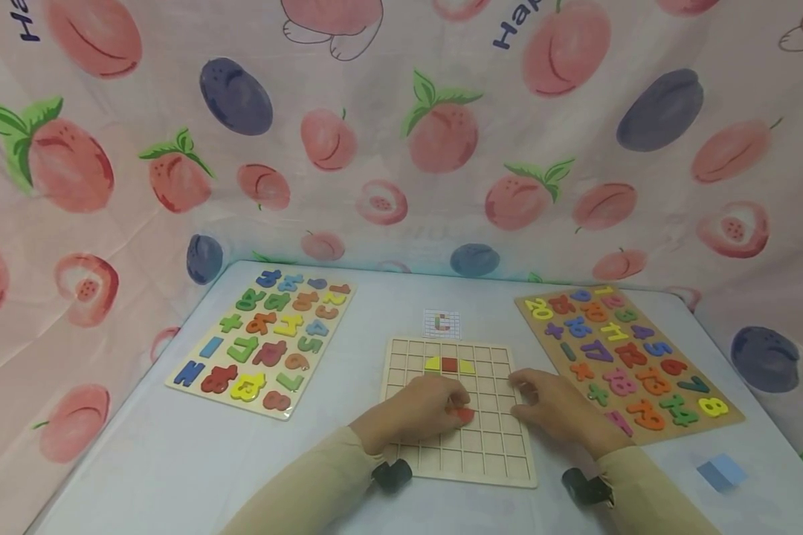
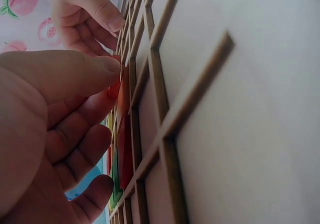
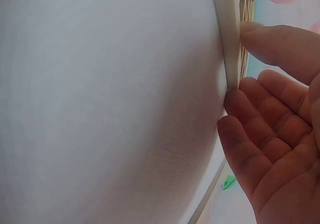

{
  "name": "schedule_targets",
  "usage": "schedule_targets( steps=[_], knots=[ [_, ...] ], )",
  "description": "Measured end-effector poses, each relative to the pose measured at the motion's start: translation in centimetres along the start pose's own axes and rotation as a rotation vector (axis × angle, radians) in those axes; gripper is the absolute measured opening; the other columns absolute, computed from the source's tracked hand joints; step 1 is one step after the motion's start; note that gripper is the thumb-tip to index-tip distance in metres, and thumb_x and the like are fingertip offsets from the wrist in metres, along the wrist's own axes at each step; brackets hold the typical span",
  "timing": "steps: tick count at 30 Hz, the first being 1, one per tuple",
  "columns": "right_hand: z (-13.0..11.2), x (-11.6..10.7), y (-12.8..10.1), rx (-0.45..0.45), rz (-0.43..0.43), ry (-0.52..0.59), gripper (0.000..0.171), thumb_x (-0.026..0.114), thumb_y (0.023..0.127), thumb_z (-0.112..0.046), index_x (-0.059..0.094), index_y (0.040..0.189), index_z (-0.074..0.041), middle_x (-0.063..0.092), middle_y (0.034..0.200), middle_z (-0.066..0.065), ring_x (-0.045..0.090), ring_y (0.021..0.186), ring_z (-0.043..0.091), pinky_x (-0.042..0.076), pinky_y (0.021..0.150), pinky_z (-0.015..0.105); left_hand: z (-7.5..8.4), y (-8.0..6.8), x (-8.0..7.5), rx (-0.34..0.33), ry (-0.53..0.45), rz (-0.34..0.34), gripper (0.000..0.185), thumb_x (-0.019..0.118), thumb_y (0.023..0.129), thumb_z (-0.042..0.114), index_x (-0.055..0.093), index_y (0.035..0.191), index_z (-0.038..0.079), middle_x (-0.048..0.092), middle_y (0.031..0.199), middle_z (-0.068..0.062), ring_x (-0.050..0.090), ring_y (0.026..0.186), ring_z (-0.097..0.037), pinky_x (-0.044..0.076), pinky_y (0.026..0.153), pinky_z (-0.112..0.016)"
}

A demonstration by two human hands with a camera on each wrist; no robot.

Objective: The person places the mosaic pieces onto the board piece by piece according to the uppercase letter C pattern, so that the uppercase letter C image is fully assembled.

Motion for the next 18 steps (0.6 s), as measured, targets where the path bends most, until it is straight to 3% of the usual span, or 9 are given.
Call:
schedule_targets(
  steps=[8, 18],
  knots=[
    [-0.15, -0.08, -0.16, -0.01, -0.001, 0.006, 0.05, 0.079, 0.086, -0.022, 0.061, 0.131, -0.009, 0.064, 0.127, 0.012, 0.059, 0.118, 0.035, 0.047, 0.095, 0.054, 0.45, 0.27, 0.19, 0.017, 0.025, 0.0, 0.028, 0.074, 0.092, 0.029, 0.072, 0.116, 0.015, 0.067, 0.097, 0.012, 0.054, 0.077, -0.003, 0.048, 0.075, -0.02],
    [-0.21, -0.05, -0.18, -0.005, 0.012, 0.0, 0.049, 0.079, 0.086, -0.021, 0.062, 0.13, -0.008, 0.064, 0.127, 0.013, 0.058, 0.118, 0.035, 0.047, 0.096, 0.054, 0.41, 0.42, 0.27, 0.022, 0.059, 0.014, 0.027, 0.073, 0.092, 0.03, 0.071, 0.115, 0.015, 0.068, 0.101, 0.012, 0.054, 0.081, -0.002, 0.049, 0.081, -0.021]
  ],
)
Point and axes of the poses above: each hand's wrist, its own y-axis towards the middle knuckle, its own x-axis out of the palm, z = x × y, the point moved 7 cm from there along y, towards the middle knuckle
